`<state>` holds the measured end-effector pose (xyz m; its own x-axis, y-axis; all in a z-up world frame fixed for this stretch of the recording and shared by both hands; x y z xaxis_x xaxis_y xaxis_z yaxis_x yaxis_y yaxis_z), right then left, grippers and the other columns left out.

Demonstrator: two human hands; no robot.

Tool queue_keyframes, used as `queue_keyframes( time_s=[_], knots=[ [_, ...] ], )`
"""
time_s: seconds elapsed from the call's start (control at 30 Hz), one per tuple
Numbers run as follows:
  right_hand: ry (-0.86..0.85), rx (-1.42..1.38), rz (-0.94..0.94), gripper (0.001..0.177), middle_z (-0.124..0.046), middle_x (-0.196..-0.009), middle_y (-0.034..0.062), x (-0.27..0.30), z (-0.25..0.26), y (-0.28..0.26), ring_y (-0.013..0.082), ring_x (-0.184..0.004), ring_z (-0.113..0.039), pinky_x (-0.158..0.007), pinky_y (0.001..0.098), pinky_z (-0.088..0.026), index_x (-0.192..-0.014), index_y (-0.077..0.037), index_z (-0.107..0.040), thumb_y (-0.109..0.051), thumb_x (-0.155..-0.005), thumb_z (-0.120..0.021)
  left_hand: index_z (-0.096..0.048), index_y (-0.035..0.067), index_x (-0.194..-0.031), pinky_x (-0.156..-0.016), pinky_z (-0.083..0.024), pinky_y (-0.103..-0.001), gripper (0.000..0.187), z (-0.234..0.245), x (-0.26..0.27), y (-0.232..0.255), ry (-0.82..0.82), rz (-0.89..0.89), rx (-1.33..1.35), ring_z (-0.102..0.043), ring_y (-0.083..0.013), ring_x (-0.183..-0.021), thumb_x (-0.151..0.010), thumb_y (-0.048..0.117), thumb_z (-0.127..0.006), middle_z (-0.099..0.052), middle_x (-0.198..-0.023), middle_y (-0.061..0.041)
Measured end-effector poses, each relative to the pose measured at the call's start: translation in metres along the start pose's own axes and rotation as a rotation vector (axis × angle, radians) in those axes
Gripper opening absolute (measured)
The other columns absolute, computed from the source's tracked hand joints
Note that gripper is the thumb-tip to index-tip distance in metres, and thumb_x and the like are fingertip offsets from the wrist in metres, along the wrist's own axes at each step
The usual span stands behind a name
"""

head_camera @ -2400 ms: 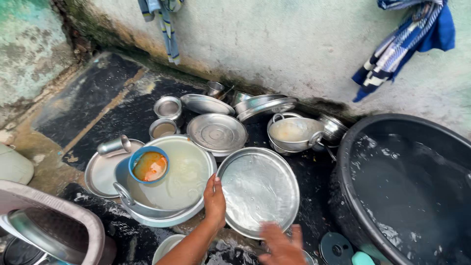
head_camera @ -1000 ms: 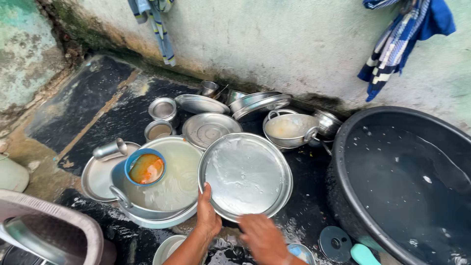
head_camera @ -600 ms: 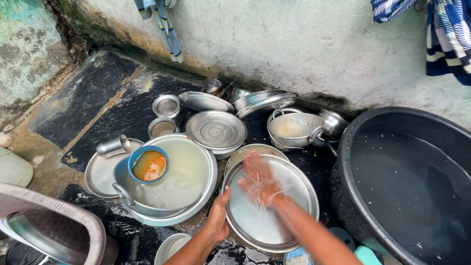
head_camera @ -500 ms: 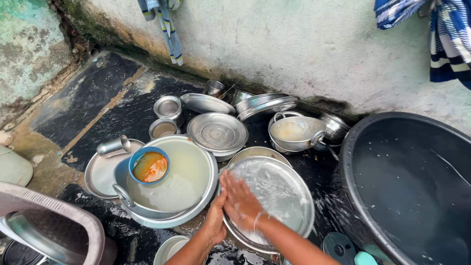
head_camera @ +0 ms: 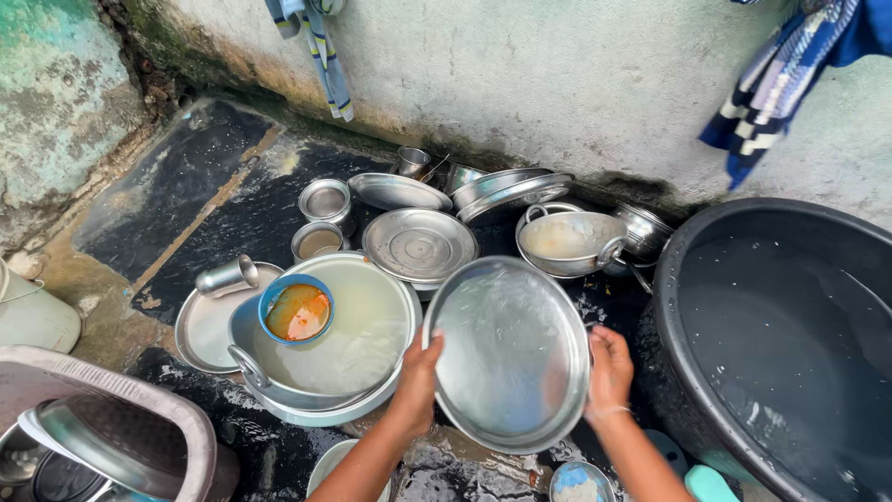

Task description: The person soaps and scrubs several metal plates and a pot by hand, rinses them in a tub of water, and places them into a plastic basket.

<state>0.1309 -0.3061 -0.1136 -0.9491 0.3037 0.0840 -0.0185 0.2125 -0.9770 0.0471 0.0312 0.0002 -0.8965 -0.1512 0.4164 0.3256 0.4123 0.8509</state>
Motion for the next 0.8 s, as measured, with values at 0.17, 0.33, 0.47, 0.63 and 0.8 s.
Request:
queue_keyframes(
  time_s=[0.17, 0.33, 0.47, 0.63, 0.8],
  knots=[
    [0.012, -0.18, -0.654, 0.023, -0.068, -0.106, 0.0169, 0.0, -0.016, 0.088, 0.0276, -0.094, -0.064, -0.085, 0.0431, -0.056, -0.116, 0.0, -0.065, -0.017, -0.103, -0.056, -0.048, 0.009, -0.153, -0.101, -0.049, -0.038, 0.052, -0.068, 0.05, 0.109, -0.208, -0.698, -0.483, -0.065, -0.0262, -0.126, -0.105, 0.029, -0.059, -0.067, -0.139, -0.018],
    [-0.259, 0.0, -0.299, 0.022, -0.073, -0.099, 0.0134, -0.057, -0.085, -0.017, 0.0253, -0.087, -0.071, -0.081, 0.0388, -0.061, -0.107, 0.002, -0.069, -0.015, -0.099, -0.056, -0.071, 0.019, -0.121, -0.063, -0.055, -0.037, 0.032, -0.043, 0.041, 0.119, 0.046, -0.612, -0.751, -0.076, -0.0269, -0.067, -0.09, 0.017, -0.067, -0.078, -0.085, -0.009],
    [-0.619, 0.164, 0.015, 0.023, -0.077, -0.092, 0.0105, -0.005, -0.173, -0.113, 0.0234, -0.081, -0.077, -0.078, 0.0354, -0.064, -0.099, 0.004, -0.072, -0.013, -0.096, -0.057, -0.075, 0.019, -0.111, -0.063, -0.053, -0.038, 0.029, -0.041, 0.009, 0.078, 0.017, -0.544, -0.883, -0.073, -0.0306, -0.069, -0.082, 0.017, -0.075, -0.079, -0.087, -0.007],
    [-0.747, 0.887, 0.765, 0.02, -0.077, -0.095, 0.0141, 0.07, -0.19, -0.194, 0.033, -0.082, -0.074, -0.074, 0.0401, -0.058, -0.101, -0.003, -0.077, -0.006, -0.082, -0.073, -0.075, 0.01, -0.101, -0.067, -0.056, -0.031, 0.022, -0.033, -0.021, 0.057, -0.003, -0.524, -0.701, -0.076, -0.0133, -0.075, -0.081, 0.013, -0.083, -0.08, -0.085, -0.006],
    [-0.512, 1.071, 0.438, 0.024, -0.074, -0.089, 0.017, 0.011, -0.105, -0.159, 0.0309, -0.077, -0.072, -0.068, 0.0389, -0.056, -0.107, -0.003, -0.075, -0.005, -0.084, -0.071, -0.073, 0.002, -0.099, -0.082, -0.055, -0.025, 0.017, -0.008, -0.023, 0.08, -0.088, -0.522, -0.164, -0.069, -0.011, -0.09, -0.084, -0.005, -0.077, -0.075, -0.097, -0.005]
  ],
)
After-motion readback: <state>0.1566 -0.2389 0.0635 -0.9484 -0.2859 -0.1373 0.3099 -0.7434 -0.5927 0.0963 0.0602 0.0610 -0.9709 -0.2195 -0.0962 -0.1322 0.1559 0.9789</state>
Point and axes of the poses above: each hand's wrist, its own x-axis away from the middle knuckle, its own z-axis out of the back of the hand, y = z × x, the point moved 8 cm from there along -x, towards the middle knuckle
